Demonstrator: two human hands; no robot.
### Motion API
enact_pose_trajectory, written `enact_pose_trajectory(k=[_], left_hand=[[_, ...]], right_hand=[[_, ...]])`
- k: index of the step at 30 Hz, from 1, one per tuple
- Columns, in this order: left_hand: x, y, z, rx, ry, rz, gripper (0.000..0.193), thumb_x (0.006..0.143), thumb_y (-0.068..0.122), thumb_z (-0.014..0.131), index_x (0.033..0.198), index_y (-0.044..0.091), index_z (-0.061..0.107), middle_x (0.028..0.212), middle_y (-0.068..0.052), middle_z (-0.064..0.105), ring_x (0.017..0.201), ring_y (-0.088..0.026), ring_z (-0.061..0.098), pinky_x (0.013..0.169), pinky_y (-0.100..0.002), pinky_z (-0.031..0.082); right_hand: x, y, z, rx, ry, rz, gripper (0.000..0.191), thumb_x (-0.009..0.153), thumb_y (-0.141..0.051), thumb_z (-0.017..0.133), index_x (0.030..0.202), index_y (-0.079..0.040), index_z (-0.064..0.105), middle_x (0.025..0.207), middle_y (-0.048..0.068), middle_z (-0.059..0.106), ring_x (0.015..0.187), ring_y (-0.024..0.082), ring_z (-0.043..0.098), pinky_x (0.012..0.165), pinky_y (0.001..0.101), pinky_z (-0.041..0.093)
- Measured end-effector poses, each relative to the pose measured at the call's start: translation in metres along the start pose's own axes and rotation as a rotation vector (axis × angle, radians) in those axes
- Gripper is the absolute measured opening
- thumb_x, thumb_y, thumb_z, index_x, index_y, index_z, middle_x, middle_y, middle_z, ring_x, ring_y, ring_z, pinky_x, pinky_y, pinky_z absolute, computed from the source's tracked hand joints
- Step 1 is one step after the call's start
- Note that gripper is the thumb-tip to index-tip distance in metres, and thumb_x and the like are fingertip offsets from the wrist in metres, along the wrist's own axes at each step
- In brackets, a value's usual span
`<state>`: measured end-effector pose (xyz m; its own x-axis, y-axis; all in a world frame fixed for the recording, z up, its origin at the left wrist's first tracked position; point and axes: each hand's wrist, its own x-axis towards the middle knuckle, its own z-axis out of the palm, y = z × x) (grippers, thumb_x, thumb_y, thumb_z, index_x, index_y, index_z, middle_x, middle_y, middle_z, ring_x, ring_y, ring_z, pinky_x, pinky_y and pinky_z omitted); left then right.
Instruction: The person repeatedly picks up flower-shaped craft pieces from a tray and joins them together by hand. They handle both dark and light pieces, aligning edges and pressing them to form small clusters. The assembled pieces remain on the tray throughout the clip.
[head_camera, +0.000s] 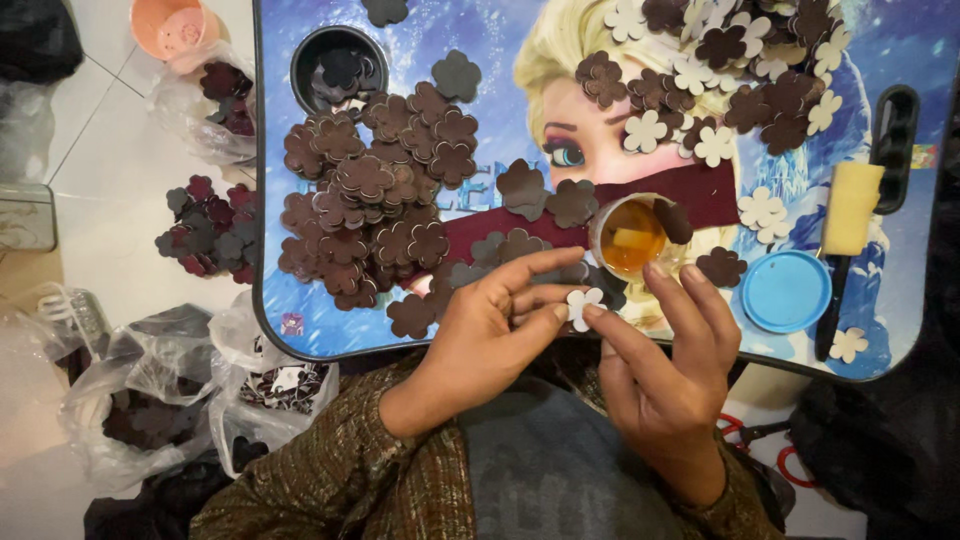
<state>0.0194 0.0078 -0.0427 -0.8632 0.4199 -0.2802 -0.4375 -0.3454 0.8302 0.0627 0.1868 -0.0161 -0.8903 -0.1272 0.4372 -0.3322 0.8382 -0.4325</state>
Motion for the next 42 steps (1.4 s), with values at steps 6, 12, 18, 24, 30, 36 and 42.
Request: enact_pose_trajectory(k=[6, 12, 18, 24, 30, 36, 42], left_hand=[[-0.002, -0.001, 0.0, -0.036, -0.03, 0.016, 0.049, 0.102, -0.005, 0.054, 0.15, -0.001, 0.049, 0.125, -0.011, 0.071, 0.114, -0.011, 0.067, 0.099, -0.026, 0.056], [-0.003, -0.002, -0.001, -0.025, -0.024, -0.021, 0.052, 0.101, -0.006, 0.056, 0.152, -0.001, 0.048, 0.122, -0.011, 0.071, 0.11, -0.011, 0.066, 0.093, -0.025, 0.056], [-0.004, 0.0, -0.002, 0.014, -0.018, -0.022, 0.054, 0.101, -0.004, 0.056, 0.154, 0.002, 0.046, 0.122, -0.01, 0.073, 0.109, -0.009, 0.067, 0.093, -0.023, 0.056], [-0.007, -0.002, -0.007, -0.02, -0.025, -0.094, 0.057, 0.1, -0.002, 0.057, 0.155, 0.003, 0.044, 0.12, -0.01, 0.074, 0.101, -0.009, 0.068, 0.089, -0.024, 0.057], [-0.011, -0.006, -0.017, -0.139, -0.167, -0.2, 0.061, 0.1, 0.0, 0.058, 0.158, 0.005, 0.041, 0.118, -0.01, 0.071, 0.101, -0.012, 0.068, 0.088, -0.027, 0.058], [-0.022, -0.011, -0.026, -0.132, -0.227, -0.315, 0.047, 0.099, 0.001, 0.059, 0.145, 0.0, 0.05, 0.116, -0.012, 0.072, 0.106, -0.014, 0.069, 0.087, -0.029, 0.06], [-0.025, -0.017, -0.032, -0.133, -0.219, -0.307, 0.03, 0.099, 0.0, 0.06, 0.129, -0.003, 0.054, 0.117, -0.013, 0.072, 0.105, -0.015, 0.07, 0.087, -0.029, 0.061]], right_hand=[[-0.002, 0.002, 0.001, -0.022, -0.022, -0.051, 0.036, 0.081, 0.002, 0.072, 0.111, -0.015, 0.08, 0.138, 0.019, 0.061, 0.139, 0.039, 0.047, 0.118, 0.0464, 0.04], [-0.003, 0.004, 0.002, -0.029, -0.021, -0.02, 0.033, 0.084, 0.001, 0.072, 0.113, -0.015, 0.08, 0.142, 0.02, 0.059, 0.141, 0.039, 0.045, 0.12, 0.0458, 0.039], [-0.002, 0.001, 0.002, 0.035, -0.037, -0.05, 0.033, 0.08, 0.0, 0.068, 0.107, -0.014, 0.08, 0.137, 0.02, 0.062, 0.136, 0.038, 0.049, 0.117, 0.0449, 0.04], [-0.005, 0.0, -0.007, 0.081, 0.073, 0.16, 0.024, 0.081, 0.01, 0.061, 0.099, -0.001, 0.073, 0.127, 0.023, 0.064, 0.13, 0.037, 0.056, 0.115, 0.0461, 0.045], [-0.013, 0.012, 0.0, 0.502, -0.087, 0.155, 0.047, 0.082, 0.012, 0.074, 0.126, 0.002, 0.06, 0.113, 0.014, 0.071, 0.106, 0.026, 0.07, 0.098, 0.032, 0.054], [-0.031, 0.021, 0.01, 0.837, -0.105, 0.188, 0.059, 0.079, 0.013, 0.078, 0.132, -0.001, 0.057, 0.107, 0.012, 0.072, 0.106, 0.022, 0.068, 0.1, 0.0343, 0.055], [-0.039, 0.025, 0.019, 0.877, -0.141, 0.136, 0.055, 0.08, 0.013, 0.077, 0.129, -0.002, 0.059, 0.104, 0.011, 0.073, 0.105, 0.022, 0.067, 0.099, 0.0347, 0.056]])
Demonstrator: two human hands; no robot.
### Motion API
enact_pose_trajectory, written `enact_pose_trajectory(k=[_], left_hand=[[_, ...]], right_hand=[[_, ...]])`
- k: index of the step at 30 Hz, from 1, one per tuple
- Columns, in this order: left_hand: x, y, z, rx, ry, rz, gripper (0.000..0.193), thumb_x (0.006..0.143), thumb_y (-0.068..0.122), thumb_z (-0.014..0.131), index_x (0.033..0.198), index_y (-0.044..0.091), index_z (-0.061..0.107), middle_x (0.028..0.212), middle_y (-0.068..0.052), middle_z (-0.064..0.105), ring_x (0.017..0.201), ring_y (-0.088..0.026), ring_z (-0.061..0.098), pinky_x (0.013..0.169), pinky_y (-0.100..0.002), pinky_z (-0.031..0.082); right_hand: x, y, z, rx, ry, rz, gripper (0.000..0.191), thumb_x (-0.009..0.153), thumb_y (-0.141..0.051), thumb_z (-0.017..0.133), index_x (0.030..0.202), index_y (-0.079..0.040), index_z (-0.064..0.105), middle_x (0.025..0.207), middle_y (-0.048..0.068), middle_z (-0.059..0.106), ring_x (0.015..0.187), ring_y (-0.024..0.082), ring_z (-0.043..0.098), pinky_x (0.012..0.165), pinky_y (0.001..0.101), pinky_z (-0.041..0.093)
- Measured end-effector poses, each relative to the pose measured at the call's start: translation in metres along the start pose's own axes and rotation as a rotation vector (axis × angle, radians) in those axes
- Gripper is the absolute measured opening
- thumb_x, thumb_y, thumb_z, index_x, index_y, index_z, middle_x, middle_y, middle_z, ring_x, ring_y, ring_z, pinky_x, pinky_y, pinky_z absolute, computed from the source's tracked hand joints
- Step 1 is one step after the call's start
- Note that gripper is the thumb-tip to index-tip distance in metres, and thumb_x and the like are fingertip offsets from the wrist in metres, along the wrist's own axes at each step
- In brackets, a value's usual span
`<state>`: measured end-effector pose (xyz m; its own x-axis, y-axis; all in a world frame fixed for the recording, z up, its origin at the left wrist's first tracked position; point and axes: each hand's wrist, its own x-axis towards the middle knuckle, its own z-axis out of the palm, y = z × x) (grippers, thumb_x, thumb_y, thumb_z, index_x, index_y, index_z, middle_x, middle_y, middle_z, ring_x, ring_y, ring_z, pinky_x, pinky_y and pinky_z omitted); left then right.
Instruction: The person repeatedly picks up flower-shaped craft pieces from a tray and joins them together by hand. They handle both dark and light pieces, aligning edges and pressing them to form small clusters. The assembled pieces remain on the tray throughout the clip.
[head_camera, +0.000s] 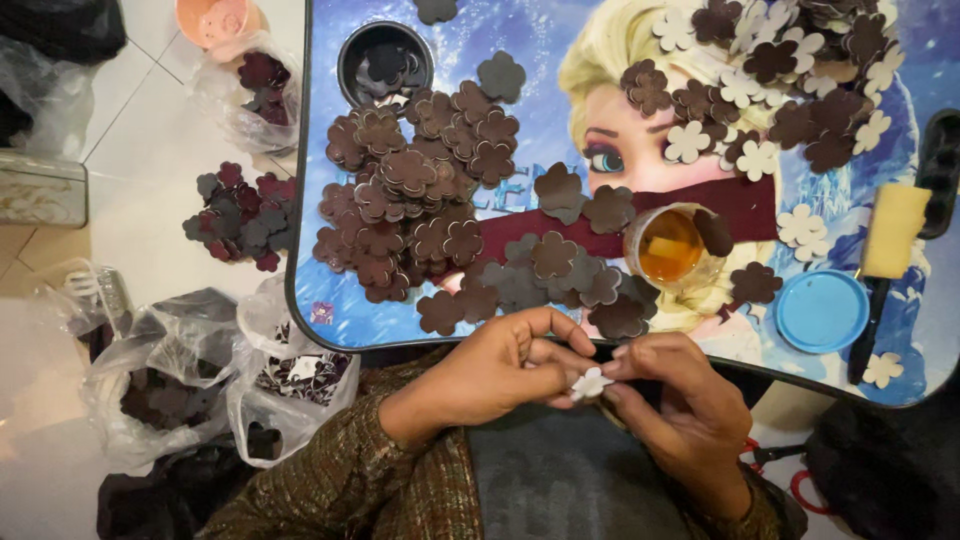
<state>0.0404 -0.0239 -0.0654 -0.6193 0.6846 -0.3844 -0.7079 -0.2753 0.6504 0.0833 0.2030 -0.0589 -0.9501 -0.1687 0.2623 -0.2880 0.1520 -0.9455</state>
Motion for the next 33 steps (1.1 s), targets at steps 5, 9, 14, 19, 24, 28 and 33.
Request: enact_pose_trajectory(k=[5, 9, 14, 19, 24, 28, 33], left_hand=[[-0.009, 0.021, 0.003, 0.407, 0.386, 0.228, 0.019, 0.1, 0.004, 0.061, 0.118, 0.001, 0.065, 0.107, -0.009, 0.071, 0.091, -0.011, 0.073, 0.079, -0.026, 0.061], [-0.013, 0.045, 0.005, 0.963, 0.688, 0.464, 0.014, 0.095, 0.01, 0.072, 0.108, 0.005, 0.071, 0.093, -0.006, 0.077, 0.079, -0.015, 0.074, 0.07, -0.03, 0.058], [-0.004, 0.057, 0.01, 1.308, 0.675, 0.789, 0.015, 0.095, 0.007, 0.073, 0.11, 0.005, 0.07, 0.103, -0.01, 0.074, 0.092, -0.029, 0.071, 0.082, -0.038, 0.056], [-0.002, 0.055, 0.015, 1.369, 0.631, 0.755, 0.018, 0.091, 0.008, 0.075, 0.108, 0.005, 0.07, 0.102, -0.01, 0.073, 0.095, -0.029, 0.069, 0.084, -0.041, 0.054], [-0.021, 0.054, 0.013, 1.368, 0.7, 0.718, 0.019, 0.093, 0.005, 0.074, 0.111, 0.003, 0.069, 0.107, -0.013, 0.073, 0.101, -0.032, 0.069, 0.088, -0.042, 0.054], [-0.044, 0.059, 0.002, 1.405, 0.861, 0.685, 0.019, 0.093, 0.006, 0.074, 0.111, 0.003, 0.07, 0.107, -0.013, 0.073, 0.099, -0.032, 0.069, 0.087, -0.041, 0.054], [-0.066, 0.059, -0.004, 1.433, 0.96, 0.529, 0.021, 0.09, 0.011, 0.078, 0.109, 0.005, 0.072, 0.102, -0.012, 0.074, 0.094, -0.031, 0.069, 0.081, -0.041, 0.054]], right_hand=[[0.003, -0.001, -0.004, -0.073, 0.012, 0.048, 0.057, 0.08, 0.012, 0.077, 0.132, -0.001, 0.057, 0.106, 0.01, 0.071, 0.101, 0.02, 0.07, 0.093, 0.031, 0.058], [0.004, -0.002, -0.005, -0.128, 0.011, 0.044, 0.058, 0.08, 0.012, 0.076, 0.133, -0.002, 0.057, 0.109, 0.011, 0.07, 0.103, 0.018, 0.069, 0.096, 0.0312, 0.056], [0.003, 0.0, -0.002, -0.088, -0.019, 0.148, 0.056, 0.081, 0.011, 0.074, 0.134, 0.002, 0.056, 0.12, 0.014, 0.072, 0.1, 0.014, 0.07, 0.095, 0.03, 0.057], [0.001, 0.002, -0.002, -0.124, -0.027, 0.132, 0.056, 0.082, 0.01, 0.073, 0.134, 0.002, 0.057, 0.119, 0.013, 0.073, 0.097, 0.013, 0.07, 0.094, 0.0286, 0.056], [0.001, 0.002, -0.005, -0.153, -0.028, 0.157, 0.055, 0.082, 0.009, 0.072, 0.135, 0.002, 0.057, 0.118, 0.013, 0.073, 0.098, 0.013, 0.069, 0.094, 0.0289, 0.056], [0.002, 0.003, -0.007, -0.148, -0.031, 0.153, 0.057, 0.082, 0.009, 0.071, 0.136, 0.002, 0.056, 0.117, 0.013, 0.072, 0.098, 0.013, 0.069, 0.094, 0.0289, 0.056], [0.007, 0.003, 0.002, -0.145, -0.016, 0.115, 0.055, 0.082, 0.01, 0.071, 0.135, 0.002, 0.058, 0.114, 0.013, 0.072, 0.096, 0.013, 0.069, 0.094, 0.0288, 0.056]])
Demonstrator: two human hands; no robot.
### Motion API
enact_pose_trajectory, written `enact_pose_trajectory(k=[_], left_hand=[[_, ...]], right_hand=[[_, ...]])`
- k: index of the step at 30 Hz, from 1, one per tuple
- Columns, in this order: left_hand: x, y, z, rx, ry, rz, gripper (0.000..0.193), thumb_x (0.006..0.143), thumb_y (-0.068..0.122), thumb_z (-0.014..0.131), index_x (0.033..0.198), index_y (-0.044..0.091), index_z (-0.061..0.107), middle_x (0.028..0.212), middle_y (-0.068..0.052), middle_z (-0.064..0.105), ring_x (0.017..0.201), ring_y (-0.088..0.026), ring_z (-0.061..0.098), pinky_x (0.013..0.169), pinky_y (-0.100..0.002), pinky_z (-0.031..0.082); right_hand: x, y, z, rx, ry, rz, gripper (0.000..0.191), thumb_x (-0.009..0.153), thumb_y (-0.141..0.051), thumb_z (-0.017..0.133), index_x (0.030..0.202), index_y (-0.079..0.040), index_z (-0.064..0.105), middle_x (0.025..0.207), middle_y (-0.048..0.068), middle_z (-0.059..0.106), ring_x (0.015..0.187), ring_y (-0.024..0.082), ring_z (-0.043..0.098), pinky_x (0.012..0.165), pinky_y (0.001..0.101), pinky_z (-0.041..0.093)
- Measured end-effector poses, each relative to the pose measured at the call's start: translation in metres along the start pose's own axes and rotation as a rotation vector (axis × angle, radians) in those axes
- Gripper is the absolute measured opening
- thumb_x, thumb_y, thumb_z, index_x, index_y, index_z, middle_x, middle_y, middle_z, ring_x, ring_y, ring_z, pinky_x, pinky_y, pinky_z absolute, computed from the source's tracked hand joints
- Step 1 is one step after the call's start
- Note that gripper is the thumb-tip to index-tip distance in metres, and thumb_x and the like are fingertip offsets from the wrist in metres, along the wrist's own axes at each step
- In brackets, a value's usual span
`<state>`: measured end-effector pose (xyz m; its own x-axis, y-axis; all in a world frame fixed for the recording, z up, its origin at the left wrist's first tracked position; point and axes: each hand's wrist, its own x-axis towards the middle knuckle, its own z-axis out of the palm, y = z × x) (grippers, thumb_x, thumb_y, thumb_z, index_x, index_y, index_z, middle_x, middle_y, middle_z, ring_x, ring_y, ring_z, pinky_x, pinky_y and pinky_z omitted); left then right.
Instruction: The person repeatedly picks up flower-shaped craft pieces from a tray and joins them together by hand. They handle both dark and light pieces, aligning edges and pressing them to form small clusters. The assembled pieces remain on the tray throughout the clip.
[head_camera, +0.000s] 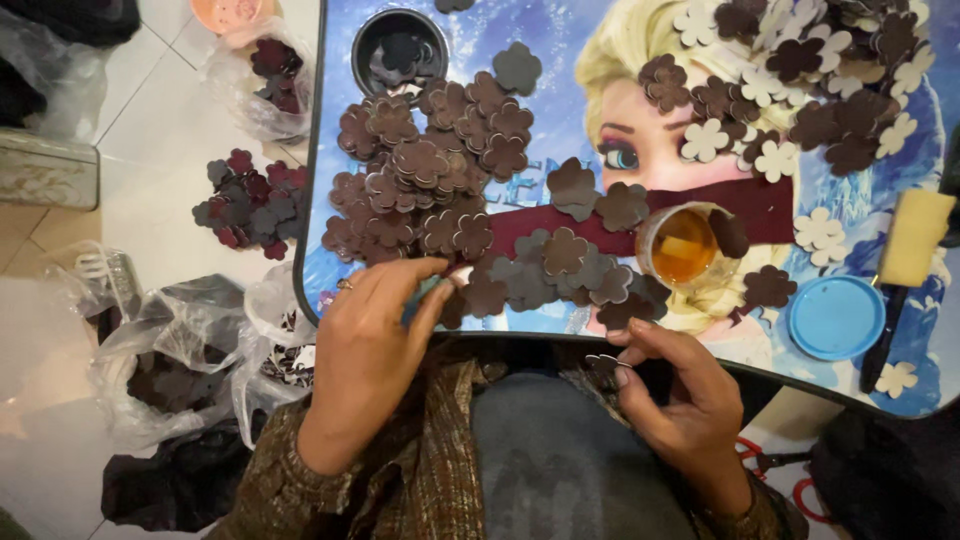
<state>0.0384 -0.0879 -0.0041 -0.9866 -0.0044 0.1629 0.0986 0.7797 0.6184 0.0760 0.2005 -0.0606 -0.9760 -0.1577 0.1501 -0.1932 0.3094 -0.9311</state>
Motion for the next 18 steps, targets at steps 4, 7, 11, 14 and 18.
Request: enact_pose_trajectory(k=[4, 7, 11, 14, 18], left_hand=[[-0.006, -0.003, -0.003, -0.037, -0.075, -0.006, 0.032, 0.084, 0.015, 0.081, 0.112, 0.005, 0.071, 0.104, -0.012, 0.073, 0.093, -0.031, 0.069, 0.08, -0.041, 0.053], [-0.005, -0.006, -0.002, -0.06, -0.109, 0.035, 0.04, 0.081, 0.014, 0.081, 0.117, 0.004, 0.068, 0.111, -0.013, 0.073, 0.098, -0.033, 0.068, 0.082, -0.042, 0.053], [-0.005, -0.007, 0.002, -0.08, -0.072, 0.082, 0.039, 0.084, 0.01, 0.078, 0.122, 0.005, 0.067, 0.113, -0.014, 0.072, 0.101, -0.034, 0.069, 0.085, -0.042, 0.054], [-0.004, -0.006, 0.011, -0.258, -0.117, -0.009, 0.034, 0.092, 0.005, 0.073, 0.125, 0.005, 0.066, 0.108, -0.012, 0.071, 0.095, -0.029, 0.072, 0.081, -0.037, 0.057], [-0.007, -0.007, 0.011, -0.233, -0.006, 0.056, 0.03, 0.096, 0.003, 0.07, 0.126, 0.004, 0.066, 0.11, -0.012, 0.071, 0.097, -0.028, 0.072, 0.084, -0.036, 0.058]], right_hand=[[0.004, -0.004, 0.002, -0.016, -0.027, 0.0, 0.055, 0.082, 0.011, 0.07, 0.135, 0.003, 0.058, 0.115, 0.014, 0.072, 0.096, 0.014, 0.069, 0.093, 0.0292, 0.056], [0.006, -0.005, 0.004, -0.04, -0.031, -0.021, 0.055, 0.081, 0.011, 0.07, 0.134, 0.003, 0.058, 0.112, 0.012, 0.072, 0.096, 0.014, 0.07, 0.094, 0.0292, 0.056], [0.007, -0.005, 0.007, -0.05, -0.024, -0.007, 0.055, 0.081, 0.012, 0.07, 0.134, 0.003, 0.058, 0.111, 0.012, 0.072, 0.096, 0.014, 0.069, 0.094, 0.0291, 0.055], [0.005, -0.006, 0.007, -0.065, -0.024, 0.015, 0.056, 0.08, 0.013, 0.07, 0.134, 0.003, 0.058, 0.111, 0.012, 0.071, 0.095, 0.014, 0.069, 0.093, 0.0291, 0.055], [0.002, -0.005, 0.009, -0.021, -0.016, 0.009, 0.056, 0.082, 0.014, 0.07, 0.136, 0.003, 0.057, 0.106, 0.01, 0.068, 0.106, 0.017, 0.069, 0.1, 0.0315, 0.055]])
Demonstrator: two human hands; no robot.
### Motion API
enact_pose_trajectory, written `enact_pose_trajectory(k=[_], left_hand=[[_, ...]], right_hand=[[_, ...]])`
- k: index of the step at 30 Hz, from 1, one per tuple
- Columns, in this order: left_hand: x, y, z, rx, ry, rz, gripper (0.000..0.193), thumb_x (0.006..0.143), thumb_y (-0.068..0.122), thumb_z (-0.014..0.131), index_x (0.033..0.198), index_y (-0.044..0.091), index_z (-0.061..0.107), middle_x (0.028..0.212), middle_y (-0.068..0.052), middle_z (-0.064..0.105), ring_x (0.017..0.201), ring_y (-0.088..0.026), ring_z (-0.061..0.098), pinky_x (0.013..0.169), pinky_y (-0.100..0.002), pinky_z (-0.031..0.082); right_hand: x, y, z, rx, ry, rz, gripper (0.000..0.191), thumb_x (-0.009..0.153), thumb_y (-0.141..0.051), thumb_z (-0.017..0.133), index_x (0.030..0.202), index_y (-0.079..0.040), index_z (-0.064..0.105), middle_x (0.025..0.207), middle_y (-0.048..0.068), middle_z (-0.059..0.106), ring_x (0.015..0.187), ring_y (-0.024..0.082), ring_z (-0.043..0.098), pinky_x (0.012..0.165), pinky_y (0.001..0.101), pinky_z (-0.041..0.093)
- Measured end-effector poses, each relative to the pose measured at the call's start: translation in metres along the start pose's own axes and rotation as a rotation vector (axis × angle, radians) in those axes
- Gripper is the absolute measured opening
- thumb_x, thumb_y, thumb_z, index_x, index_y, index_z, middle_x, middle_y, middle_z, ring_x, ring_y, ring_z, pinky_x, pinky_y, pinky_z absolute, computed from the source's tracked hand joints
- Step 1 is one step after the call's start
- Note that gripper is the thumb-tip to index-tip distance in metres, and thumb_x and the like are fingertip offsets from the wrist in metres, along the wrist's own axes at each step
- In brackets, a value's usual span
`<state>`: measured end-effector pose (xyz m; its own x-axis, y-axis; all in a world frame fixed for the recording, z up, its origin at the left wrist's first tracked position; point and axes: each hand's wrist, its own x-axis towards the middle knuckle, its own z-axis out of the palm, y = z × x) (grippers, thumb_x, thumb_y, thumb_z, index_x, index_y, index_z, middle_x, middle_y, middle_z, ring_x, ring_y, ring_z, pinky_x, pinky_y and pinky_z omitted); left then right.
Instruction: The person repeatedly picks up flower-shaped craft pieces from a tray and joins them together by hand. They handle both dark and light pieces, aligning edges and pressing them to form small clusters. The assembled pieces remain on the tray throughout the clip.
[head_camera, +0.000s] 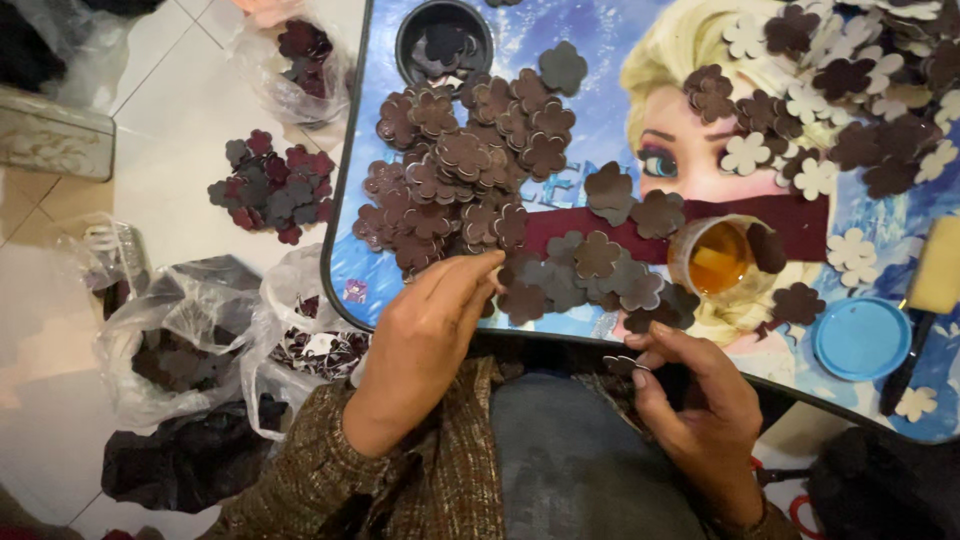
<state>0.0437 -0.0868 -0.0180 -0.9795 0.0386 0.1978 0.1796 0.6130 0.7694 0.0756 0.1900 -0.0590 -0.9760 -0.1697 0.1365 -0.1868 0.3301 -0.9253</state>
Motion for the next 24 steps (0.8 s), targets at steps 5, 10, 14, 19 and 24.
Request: enact_pose_trajectory(k=[5, 10, 14, 19, 24], left_hand=[[-0.005, 0.0, -0.002, 0.176, 0.066, 0.089, 0.026, 0.093, 0.011, 0.077, 0.118, 0.006, 0.07, 0.105, -0.01, 0.073, 0.092, -0.028, 0.069, 0.078, -0.038, 0.054], [-0.003, 0.003, 0.008, 0.218, 0.01, 0.132, 0.034, 0.086, 0.015, 0.081, 0.118, 0.006, 0.071, 0.104, -0.01, 0.067, 0.093, -0.029, 0.064, 0.078, -0.039, 0.051], [-0.002, 0.005, 0.014, 0.212, 0.002, 0.121, 0.031, 0.084, 0.013, 0.081, 0.113, 0.006, 0.073, 0.104, -0.008, 0.063, 0.095, -0.03, 0.061, 0.077, -0.04, 0.05], [-0.004, 0.005, 0.014, 0.103, 0.013, 0.094, 0.016, 0.086, 0.008, 0.08, 0.099, 0.008, 0.07, 0.105, -0.006, 0.069, 0.096, -0.027, 0.065, 0.079, -0.038, 0.051], [-0.005, 0.009, 0.021, -0.254, 0.015, -0.115, 0.013, 0.09, 0.006, 0.077, 0.1, 0.004, 0.068, 0.109, -0.009, 0.074, 0.095, -0.023, 0.075, 0.08, -0.033, 0.058]], right_hand=[[0.001, 0.003, 0.003, 0.048, -0.016, -0.004, 0.056, 0.084, 0.013, 0.07, 0.137, 0.002, 0.057, 0.106, 0.009, 0.068, 0.106, 0.017, 0.069, 0.1, 0.0315, 0.055], [0.007, 0.002, 0.01, -0.008, -0.032, -0.031, 0.056, 0.08, 0.013, 0.071, 0.134, 0.002, 0.058, 0.114, 0.013, 0.071, 0.096, 0.015, 0.069, 0.093, 0.0293, 0.055], [0.01, -0.001, 0.01, -0.043, -0.041, -0.075, 0.055, 0.082, 0.01, 0.074, 0.134, 0.003, 0.057, 0.112, 0.011, 0.073, 0.098, 0.015, 0.072, 0.095, 0.0293, 0.057], [0.005, 0.0, 0.013, 0.045, 0.035, 0.004, 0.059, 0.084, 0.01, 0.075, 0.139, 0.004, 0.054, 0.106, 0.012, 0.073, 0.1, 0.016, 0.07, 0.096, 0.0297, 0.055], [0.0, 0.0, 0.009, 0.242, 0.129, 0.265, 0.064, 0.085, 0.013, 0.071, 0.145, 0.004, 0.05, 0.104, 0.014, 0.071, 0.096, 0.015, 0.068, 0.083, 0.0266, 0.054]])
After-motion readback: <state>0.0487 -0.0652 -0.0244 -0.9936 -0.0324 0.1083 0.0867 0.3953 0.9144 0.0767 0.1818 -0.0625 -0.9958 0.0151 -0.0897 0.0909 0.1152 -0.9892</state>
